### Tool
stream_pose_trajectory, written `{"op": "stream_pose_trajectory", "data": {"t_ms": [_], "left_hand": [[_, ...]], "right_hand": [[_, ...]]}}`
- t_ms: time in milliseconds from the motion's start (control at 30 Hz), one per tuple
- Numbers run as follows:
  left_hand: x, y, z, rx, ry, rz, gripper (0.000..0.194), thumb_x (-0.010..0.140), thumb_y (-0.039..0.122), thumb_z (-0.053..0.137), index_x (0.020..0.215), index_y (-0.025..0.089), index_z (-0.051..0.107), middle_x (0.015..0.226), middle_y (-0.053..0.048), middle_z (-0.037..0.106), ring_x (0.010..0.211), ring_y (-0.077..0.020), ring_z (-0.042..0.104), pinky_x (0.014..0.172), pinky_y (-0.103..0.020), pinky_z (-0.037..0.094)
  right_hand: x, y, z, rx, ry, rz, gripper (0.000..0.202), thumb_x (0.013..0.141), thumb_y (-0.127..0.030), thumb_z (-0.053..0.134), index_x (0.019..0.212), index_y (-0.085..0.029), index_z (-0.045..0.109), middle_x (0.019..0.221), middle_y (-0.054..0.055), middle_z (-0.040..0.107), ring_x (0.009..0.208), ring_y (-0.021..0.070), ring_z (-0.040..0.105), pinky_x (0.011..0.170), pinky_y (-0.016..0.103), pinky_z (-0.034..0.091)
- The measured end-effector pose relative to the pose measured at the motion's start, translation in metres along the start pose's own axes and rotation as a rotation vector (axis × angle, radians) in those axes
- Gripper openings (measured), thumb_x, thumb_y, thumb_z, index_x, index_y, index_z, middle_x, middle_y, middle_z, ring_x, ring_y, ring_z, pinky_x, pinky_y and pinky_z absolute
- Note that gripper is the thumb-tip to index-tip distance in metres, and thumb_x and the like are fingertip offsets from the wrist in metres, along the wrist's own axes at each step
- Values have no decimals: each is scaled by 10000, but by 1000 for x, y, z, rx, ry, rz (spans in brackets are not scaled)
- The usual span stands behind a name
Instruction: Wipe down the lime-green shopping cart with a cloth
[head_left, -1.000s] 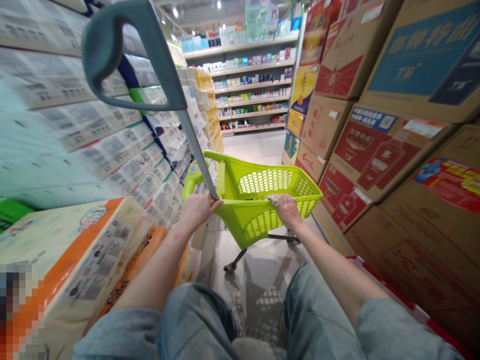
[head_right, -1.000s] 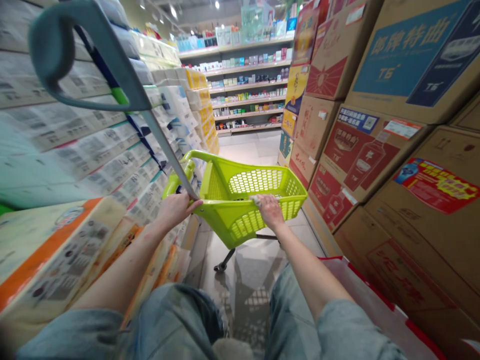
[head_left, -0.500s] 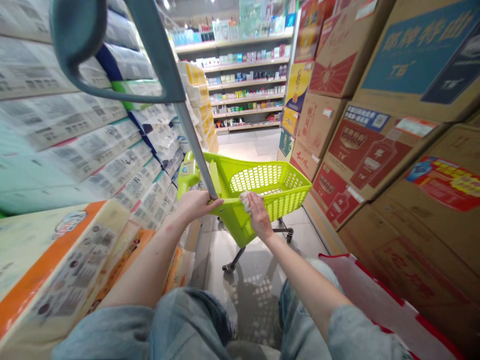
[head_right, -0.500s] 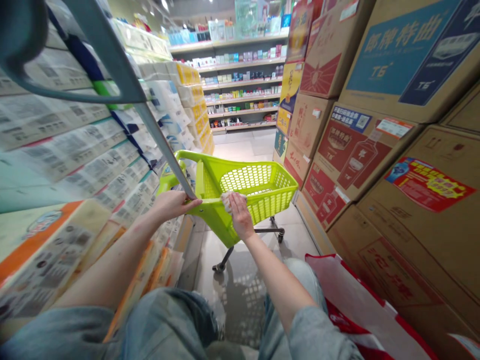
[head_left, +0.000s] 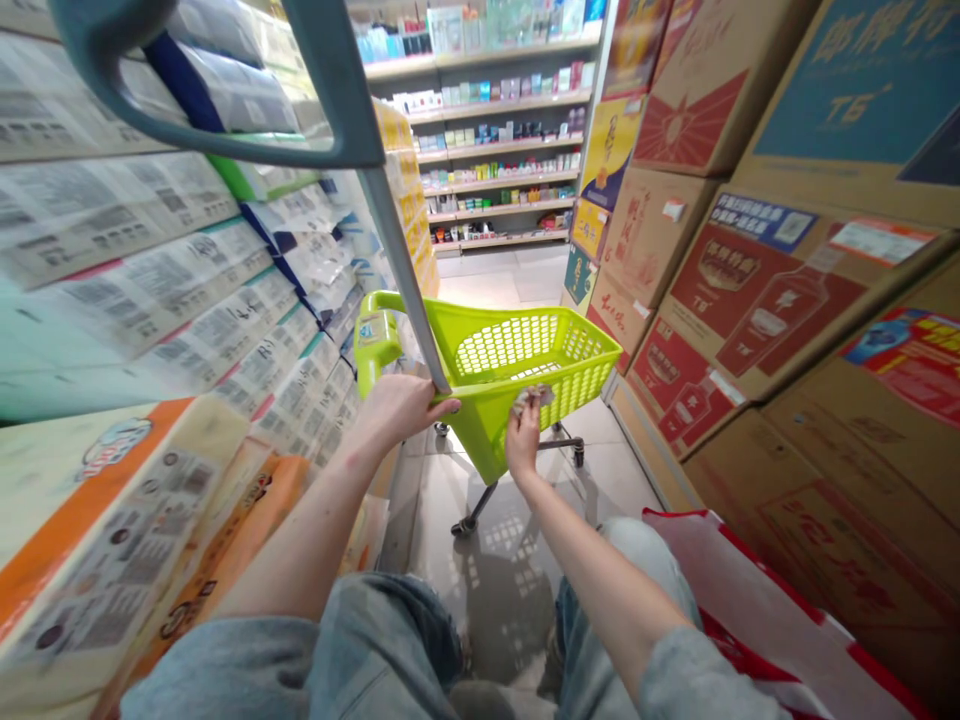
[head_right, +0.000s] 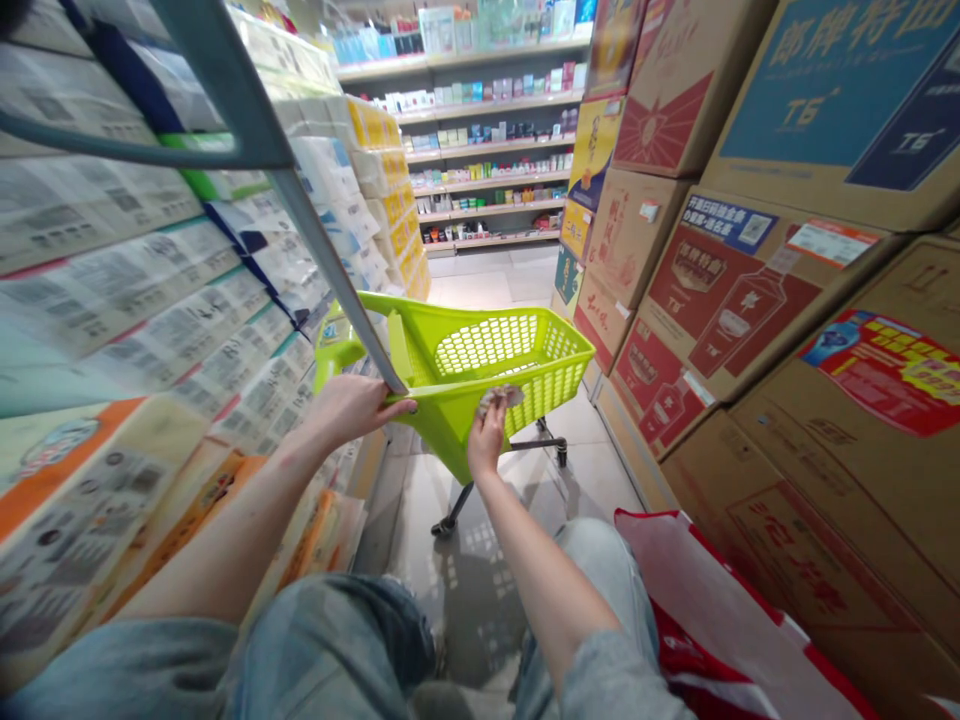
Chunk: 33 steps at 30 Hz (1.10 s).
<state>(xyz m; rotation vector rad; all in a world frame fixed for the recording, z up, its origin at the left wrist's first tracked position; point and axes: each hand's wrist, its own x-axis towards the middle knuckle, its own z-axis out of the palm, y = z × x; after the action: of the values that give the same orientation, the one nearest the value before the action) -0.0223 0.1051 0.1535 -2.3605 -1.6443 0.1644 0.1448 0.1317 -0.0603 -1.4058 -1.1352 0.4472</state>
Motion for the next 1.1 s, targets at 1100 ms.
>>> {"op": "stream_pose_trajectory", "data": {"t_ms": [1100], "left_hand": [[-18,-10,9,-13,59,-47,743,819,703,218,897,166,724,748,-158,682,737,-297,648,604,-311,377]], "right_hand": [[36,47,-81,-131,388,208,334,828,-336,402,972,-126,618,999,176,606,978,268,557,916,412,414]]}}
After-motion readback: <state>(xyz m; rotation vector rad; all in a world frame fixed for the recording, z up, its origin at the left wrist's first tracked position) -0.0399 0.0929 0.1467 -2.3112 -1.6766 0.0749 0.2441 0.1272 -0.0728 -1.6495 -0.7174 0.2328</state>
